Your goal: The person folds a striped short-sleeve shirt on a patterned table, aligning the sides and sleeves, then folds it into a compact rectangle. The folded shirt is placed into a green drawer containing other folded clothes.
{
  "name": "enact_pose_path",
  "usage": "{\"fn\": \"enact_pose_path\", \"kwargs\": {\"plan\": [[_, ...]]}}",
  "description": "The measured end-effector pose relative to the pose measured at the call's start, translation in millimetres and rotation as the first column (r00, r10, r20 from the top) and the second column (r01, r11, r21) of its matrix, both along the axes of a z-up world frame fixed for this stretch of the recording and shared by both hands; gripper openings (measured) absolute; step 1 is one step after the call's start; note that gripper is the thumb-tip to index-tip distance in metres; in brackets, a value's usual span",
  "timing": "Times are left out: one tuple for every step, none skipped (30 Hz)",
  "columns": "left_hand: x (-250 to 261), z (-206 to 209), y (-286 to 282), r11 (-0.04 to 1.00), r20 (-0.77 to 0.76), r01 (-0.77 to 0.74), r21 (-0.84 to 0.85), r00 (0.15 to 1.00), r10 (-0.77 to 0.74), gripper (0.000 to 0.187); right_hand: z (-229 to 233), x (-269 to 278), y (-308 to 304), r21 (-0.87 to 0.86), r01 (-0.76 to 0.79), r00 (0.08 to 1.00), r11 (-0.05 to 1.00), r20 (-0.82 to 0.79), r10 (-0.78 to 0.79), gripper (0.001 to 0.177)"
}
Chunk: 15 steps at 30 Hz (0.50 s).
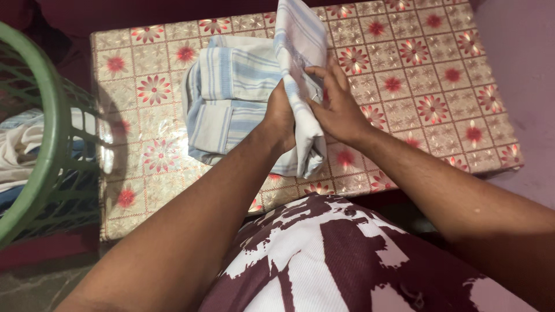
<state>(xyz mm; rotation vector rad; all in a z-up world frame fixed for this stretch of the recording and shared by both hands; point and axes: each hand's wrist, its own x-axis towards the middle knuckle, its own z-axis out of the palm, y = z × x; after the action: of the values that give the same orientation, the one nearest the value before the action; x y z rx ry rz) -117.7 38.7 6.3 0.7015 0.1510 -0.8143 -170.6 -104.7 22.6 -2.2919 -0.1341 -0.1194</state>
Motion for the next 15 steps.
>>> {"fn": "enact_pose_path", "kwargs": {"plan": [[1,1,5,1.0,0.006,0.014,-0.002,1.0,-0.014,0.058,-3,1,2,-0.011,-0.014,1.0,1.0,-0.028,0.014,0.068],[2,2,9,0.999,0.026,0.026,-0.035,0.999,-0.026,0.06,-5,3,5,-0.021,-0.029,0.998,0.999,-0.056,0.027,0.074],[3,4,13,0.997,0.047,0.039,-0.067,0.998,-0.036,0.062,-7,5,8,-0.032,-0.043,0.996,0.999,-0.083,0.04,0.08],[5,4,16,0.994,0.07,0.053,-0.099,0.996,-0.046,0.064,-9,7,10,-0.075,-0.048,0.994,0.996,-0.099,0.04,0.079],[8,5,20,0.995,0.066,0.052,-0.086,0.997,-0.047,0.064,-10,10,14,-0.117,-0.053,0.992,0.992,-0.116,0.04,0.078],[10,5,23,0.995,0.064,0.051,-0.081,0.997,-0.046,0.065,-11,12,17,-0.159,-0.06,0.99,0.986,-0.133,0.039,0.077],[12,5,27,0.996,0.061,0.054,-0.075,0.997,-0.05,0.065,-12,15,21,-0.214,-0.067,0.993,0.975,-0.112,0.043,0.077],[13,4,31,0.995,0.06,0.062,-0.073,0.997,-0.058,0.065,-13,18,25,-0.268,-0.072,0.995,0.961,-0.092,0.049,0.076],[14,3,34,0.995,0.06,0.072,-0.071,0.996,-0.068,0.066,-13,20,28,-0.322,-0.075,0.996,0.944,-0.072,0.055,0.075],[15,3,38,0.994,0.059,0.082,-0.072,0.995,-0.078,0.066,-14,22,32,-0.298,-0.075,0.996,0.952,-0.071,0.056,0.076],[16,2,44,0.993,0.061,0.095,-0.071,0.994,-0.091,0.067,-14,24,36,-0.274,-0.075,0.996,0.959,-0.069,0.059,0.077],[16,1,49,0.992,0.066,0.11,-0.068,0.992,-0.106,0.067,-14,25,40,-0.249,-0.076,0.996,0.965,-0.067,0.061,0.078],[17,0,54,0.991,0.064,0.117,-0.071,0.992,-0.113,0.067,-14,27,44,-0.229,-0.08,0.995,0.97,-0.083,0.062,0.08],[18,0,60,0.99,0.062,0.126,-0.069,0.991,-0.121,0.068,-14,29,48,-0.208,-0.084,0.993,0.975,-0.099,0.064,0.083],[18,-1,66,0.99,0.056,0.119,-0.075,0.992,-0.115,0.068,-15,30,52,-0.187,-0.087,0.991,0.978,-0.115,0.067,0.085]]}}
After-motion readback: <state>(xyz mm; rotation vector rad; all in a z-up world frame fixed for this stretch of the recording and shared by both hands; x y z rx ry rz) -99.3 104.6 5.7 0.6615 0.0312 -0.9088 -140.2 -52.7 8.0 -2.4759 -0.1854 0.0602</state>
